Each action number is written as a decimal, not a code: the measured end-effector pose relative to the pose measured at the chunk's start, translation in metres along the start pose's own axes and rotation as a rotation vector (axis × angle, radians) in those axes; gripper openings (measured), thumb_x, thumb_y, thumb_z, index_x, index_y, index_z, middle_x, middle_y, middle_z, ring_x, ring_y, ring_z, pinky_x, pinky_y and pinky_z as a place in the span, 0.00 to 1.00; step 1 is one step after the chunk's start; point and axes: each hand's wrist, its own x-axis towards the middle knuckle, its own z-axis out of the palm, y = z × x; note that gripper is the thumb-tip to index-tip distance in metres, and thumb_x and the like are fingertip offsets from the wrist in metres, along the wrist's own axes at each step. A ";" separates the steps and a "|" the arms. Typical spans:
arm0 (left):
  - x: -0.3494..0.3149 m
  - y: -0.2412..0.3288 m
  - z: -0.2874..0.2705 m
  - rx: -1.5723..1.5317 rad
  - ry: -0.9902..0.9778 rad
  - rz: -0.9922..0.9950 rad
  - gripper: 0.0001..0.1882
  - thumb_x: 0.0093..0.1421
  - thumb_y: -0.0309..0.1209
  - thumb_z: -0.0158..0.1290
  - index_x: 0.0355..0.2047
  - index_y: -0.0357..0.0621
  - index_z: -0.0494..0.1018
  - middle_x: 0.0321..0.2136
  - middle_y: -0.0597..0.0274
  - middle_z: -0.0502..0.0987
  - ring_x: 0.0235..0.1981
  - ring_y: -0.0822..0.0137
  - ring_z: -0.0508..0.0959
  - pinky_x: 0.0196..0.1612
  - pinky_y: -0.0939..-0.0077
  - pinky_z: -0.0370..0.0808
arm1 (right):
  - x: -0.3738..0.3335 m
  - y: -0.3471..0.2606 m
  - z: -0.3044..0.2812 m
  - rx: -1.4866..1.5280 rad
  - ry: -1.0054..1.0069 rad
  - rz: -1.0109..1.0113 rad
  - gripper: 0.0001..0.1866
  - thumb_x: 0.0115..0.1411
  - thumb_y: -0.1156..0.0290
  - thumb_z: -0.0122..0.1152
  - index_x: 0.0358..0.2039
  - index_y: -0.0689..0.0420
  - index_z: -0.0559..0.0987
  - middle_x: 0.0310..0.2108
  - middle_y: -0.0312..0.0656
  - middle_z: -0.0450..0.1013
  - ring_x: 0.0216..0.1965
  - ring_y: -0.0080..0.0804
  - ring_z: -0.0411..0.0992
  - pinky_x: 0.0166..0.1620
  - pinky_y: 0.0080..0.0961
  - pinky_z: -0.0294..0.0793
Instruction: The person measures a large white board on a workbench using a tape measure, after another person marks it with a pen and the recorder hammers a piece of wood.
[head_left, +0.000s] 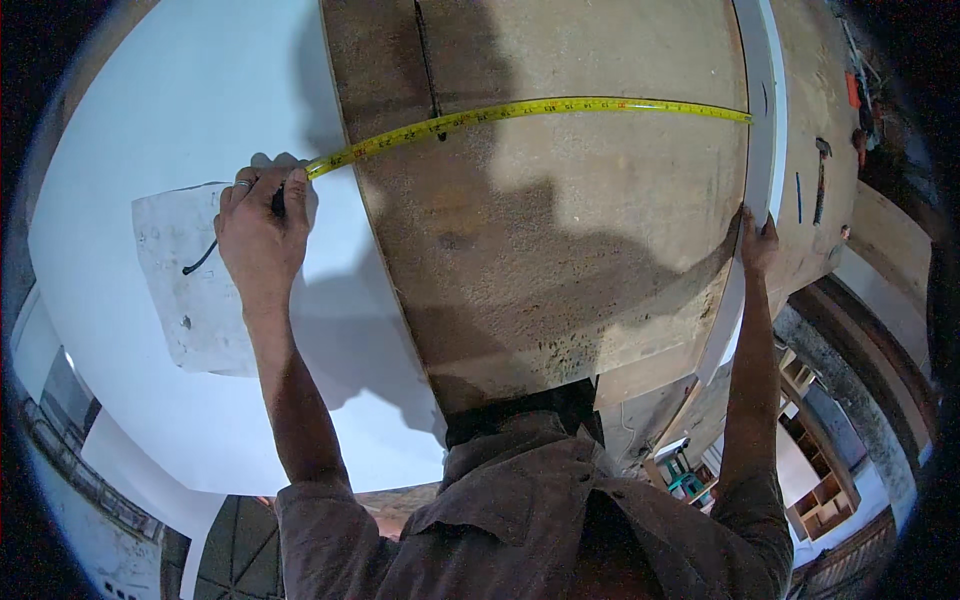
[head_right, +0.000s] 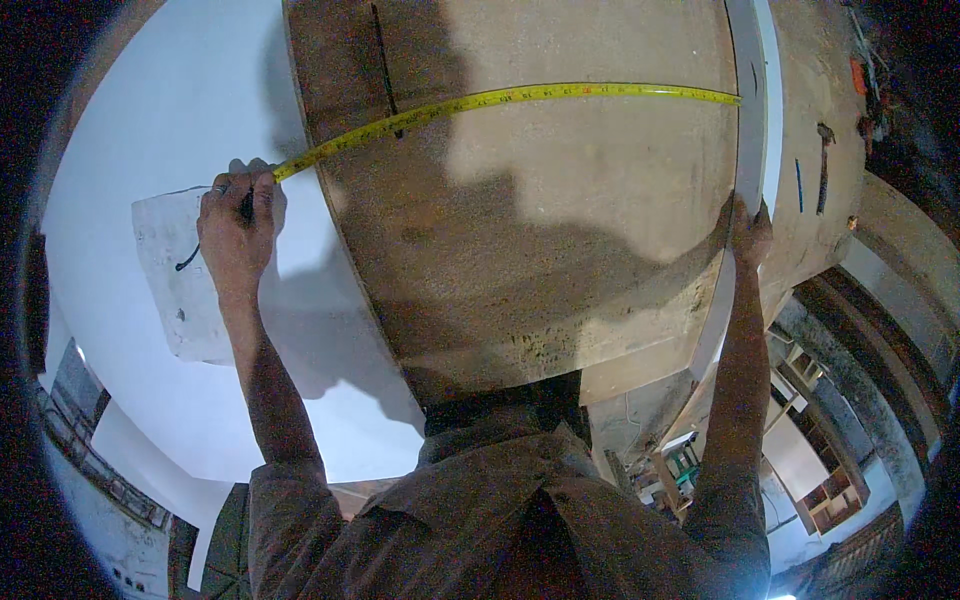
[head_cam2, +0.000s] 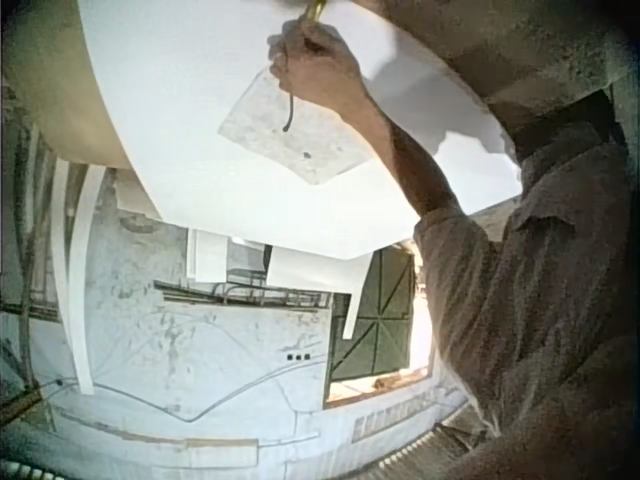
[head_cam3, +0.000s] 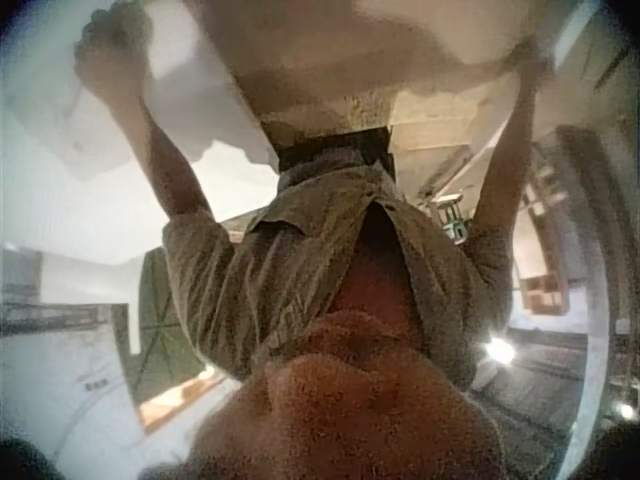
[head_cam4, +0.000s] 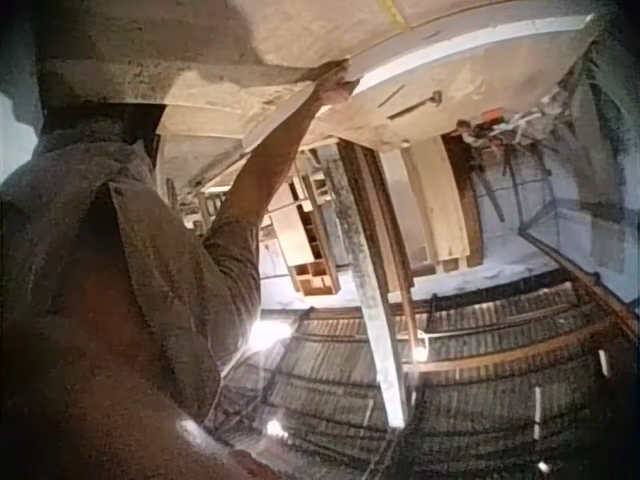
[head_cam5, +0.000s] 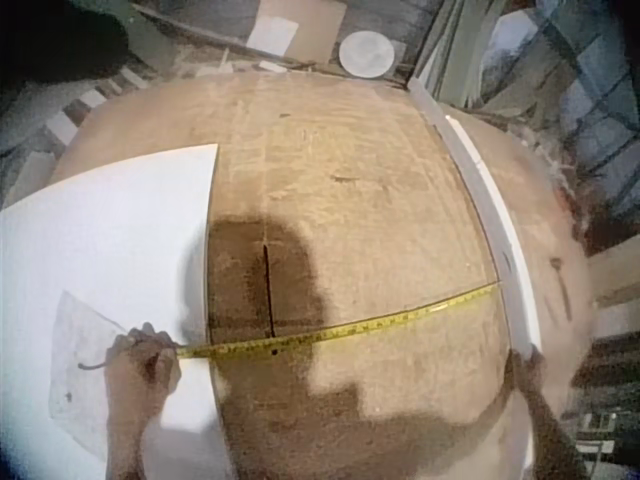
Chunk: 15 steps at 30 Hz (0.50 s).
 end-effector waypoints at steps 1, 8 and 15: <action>-0.001 -0.001 0.001 -0.002 0.014 0.010 0.15 0.66 0.44 0.54 0.39 0.47 0.82 0.35 0.56 0.79 0.40 0.52 0.78 0.42 0.55 0.74 | 0.001 -0.006 0.001 0.021 0.004 -0.016 0.32 0.62 0.47 0.64 0.55 0.62 0.77 0.45 0.52 0.80 0.47 0.45 0.80 0.47 0.37 0.77; 0.002 0.001 -0.003 -0.002 -0.038 -0.015 0.15 0.66 0.44 0.54 0.38 0.47 0.82 0.35 0.54 0.79 0.40 0.50 0.77 0.43 0.54 0.74 | 0.014 -0.015 0.003 -0.104 -0.038 0.033 0.28 0.59 0.55 0.67 0.51 0.65 0.77 0.43 0.55 0.80 0.44 0.48 0.80 0.47 0.40 0.78; 0.006 0.007 -0.009 -0.058 -0.099 -0.067 0.15 0.66 0.43 0.54 0.38 0.46 0.81 0.35 0.52 0.79 0.41 0.49 0.77 0.44 0.53 0.74 | 0.009 -0.019 0.005 -0.151 0.053 0.009 0.24 0.58 0.55 0.67 0.45 0.63 0.80 0.37 0.54 0.81 0.39 0.48 0.81 0.41 0.41 0.79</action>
